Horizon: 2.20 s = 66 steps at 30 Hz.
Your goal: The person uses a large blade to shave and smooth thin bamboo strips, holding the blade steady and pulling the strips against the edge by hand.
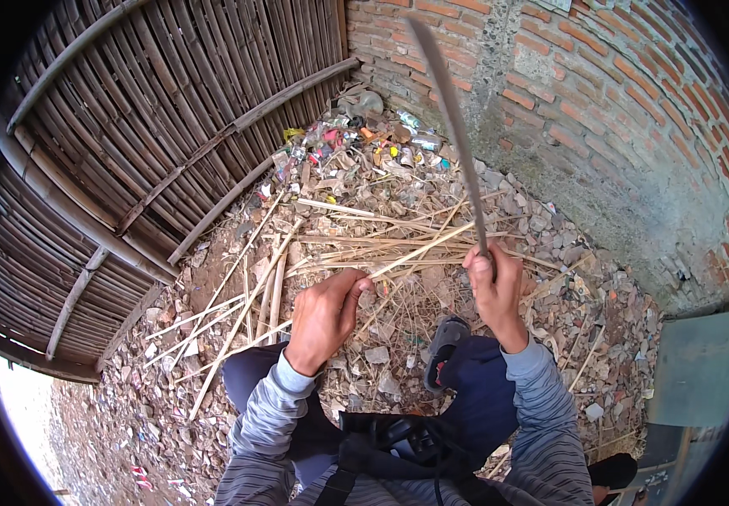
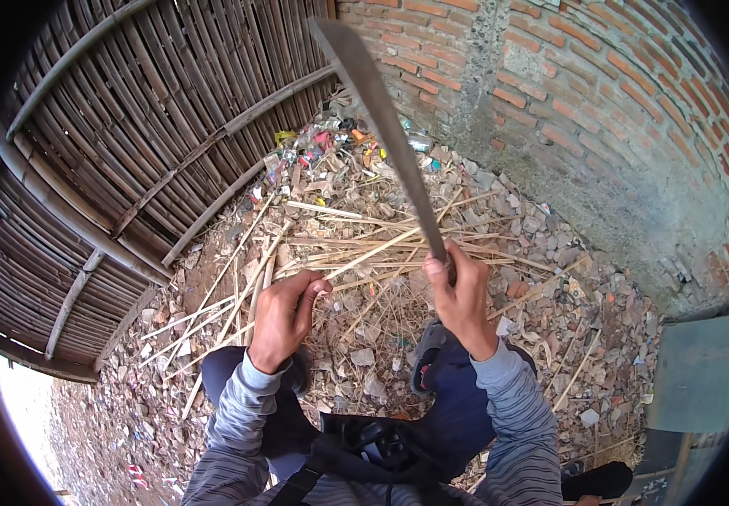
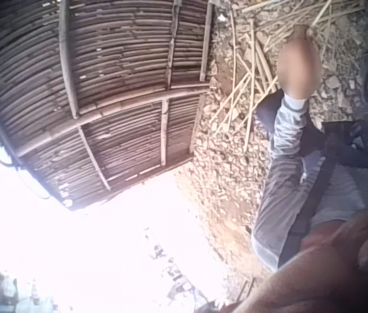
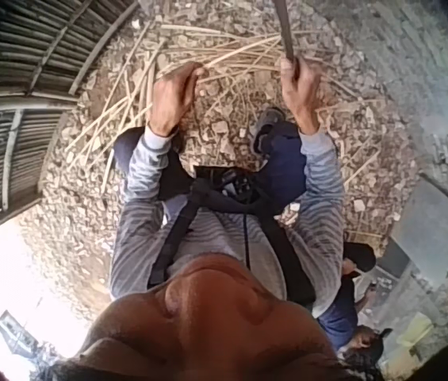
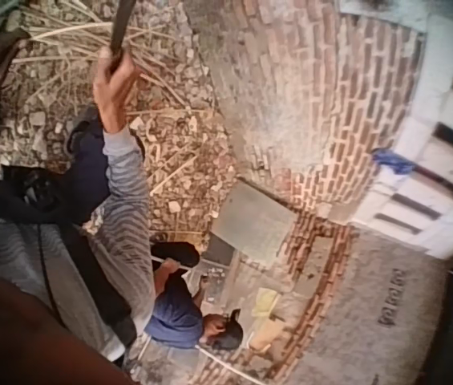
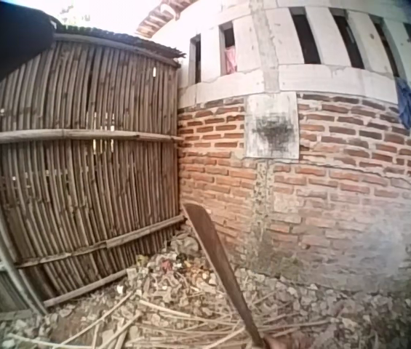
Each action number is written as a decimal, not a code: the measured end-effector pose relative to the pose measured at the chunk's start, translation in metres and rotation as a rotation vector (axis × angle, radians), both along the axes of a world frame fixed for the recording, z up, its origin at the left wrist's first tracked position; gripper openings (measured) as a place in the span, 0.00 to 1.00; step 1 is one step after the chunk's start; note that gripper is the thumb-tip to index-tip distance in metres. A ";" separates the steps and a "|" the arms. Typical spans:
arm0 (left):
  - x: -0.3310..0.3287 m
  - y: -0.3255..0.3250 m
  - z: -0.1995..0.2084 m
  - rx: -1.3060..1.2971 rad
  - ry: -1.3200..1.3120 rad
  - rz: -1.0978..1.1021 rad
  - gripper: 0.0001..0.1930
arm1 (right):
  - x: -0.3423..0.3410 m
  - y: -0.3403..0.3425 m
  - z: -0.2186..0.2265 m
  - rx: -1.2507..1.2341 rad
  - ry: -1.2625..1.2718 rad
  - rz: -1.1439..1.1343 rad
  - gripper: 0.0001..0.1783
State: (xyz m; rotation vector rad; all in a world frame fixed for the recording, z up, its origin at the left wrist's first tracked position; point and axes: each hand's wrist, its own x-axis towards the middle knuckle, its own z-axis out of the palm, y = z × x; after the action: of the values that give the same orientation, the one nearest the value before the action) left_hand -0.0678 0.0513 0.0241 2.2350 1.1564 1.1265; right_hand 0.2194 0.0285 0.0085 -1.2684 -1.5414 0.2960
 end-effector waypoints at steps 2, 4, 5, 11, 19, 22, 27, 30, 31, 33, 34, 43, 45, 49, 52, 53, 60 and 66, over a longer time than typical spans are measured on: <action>0.003 0.000 0.006 -0.091 0.057 0.020 0.06 | -0.012 -0.006 0.009 0.020 -0.186 0.001 0.33; 0.006 0.000 0.006 -0.053 0.035 0.011 0.05 | -0.021 -0.008 0.011 0.065 -0.328 0.014 0.32; 0.007 -0.001 0.005 -0.008 0.032 0.018 0.05 | -0.025 -0.008 0.011 0.075 -0.396 0.043 0.31; 0.010 -0.010 0.017 -0.038 -0.068 -0.087 0.06 | -0.040 -0.008 0.004 0.041 -0.472 0.045 0.31; 0.021 -0.028 0.020 -0.307 -0.182 -0.112 0.10 | -0.035 -0.008 0.000 -0.006 -0.451 0.121 0.33; 0.024 -0.031 0.013 -0.242 -0.195 -0.068 0.10 | -0.034 -0.006 -0.003 0.033 -0.477 0.118 0.34; 0.013 -0.046 0.024 -0.299 -0.138 -0.048 0.05 | 0.008 0.022 -0.009 -0.148 -0.414 -0.011 0.34; 0.003 -0.061 0.037 -0.264 -0.060 -0.063 0.07 | 0.051 0.046 -0.009 -0.328 -0.143 -0.233 0.35; 0.002 -0.063 0.040 -0.241 -0.059 -0.083 0.08 | 0.067 0.047 -0.013 -0.364 -0.069 -0.268 0.36; 0.001 -0.057 0.038 -0.066 -0.023 -0.002 0.06 | 0.070 0.040 -0.017 -0.439 0.300 -0.134 0.34; -0.001 -0.049 0.028 0.050 -0.039 0.046 0.06 | 0.053 0.032 -0.003 -0.435 0.414 -0.061 0.34; 0.024 -0.024 0.017 -0.103 -0.009 0.070 0.08 | 0.020 0.009 -0.001 -0.237 0.538 0.133 0.33; 0.030 -0.023 0.022 -0.208 -0.003 0.040 0.09 | 0.018 0.004 -0.007 -0.182 0.268 0.107 0.32; 0.032 -0.017 0.011 -0.280 -0.103 -0.004 0.08 | 0.000 -0.007 -0.003 -0.087 -0.188 0.129 0.32; 0.035 -0.013 -0.009 -0.347 -0.250 -0.093 0.09 | -0.012 -0.010 -0.010 -0.105 -0.328 0.161 0.33; 0.036 -0.013 -0.012 -0.378 -0.280 -0.105 0.09 | -0.014 -0.009 -0.011 -0.113 -0.344 0.174 0.34; 0.029 -0.016 -0.023 -0.483 -0.338 -0.104 0.09 | -0.025 -0.006 -0.018 -0.279 -0.288 0.296 0.36; 0.026 -0.023 -0.014 -0.375 -0.230 -0.009 0.08 | -0.018 0.011 -0.030 -0.287 -0.364 0.292 0.33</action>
State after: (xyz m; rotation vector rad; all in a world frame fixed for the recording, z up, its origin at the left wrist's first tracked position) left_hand -0.0423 0.0280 0.0099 1.7766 1.1502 1.0320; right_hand 0.2010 0.0392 -0.0213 -1.3694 -2.0595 0.5087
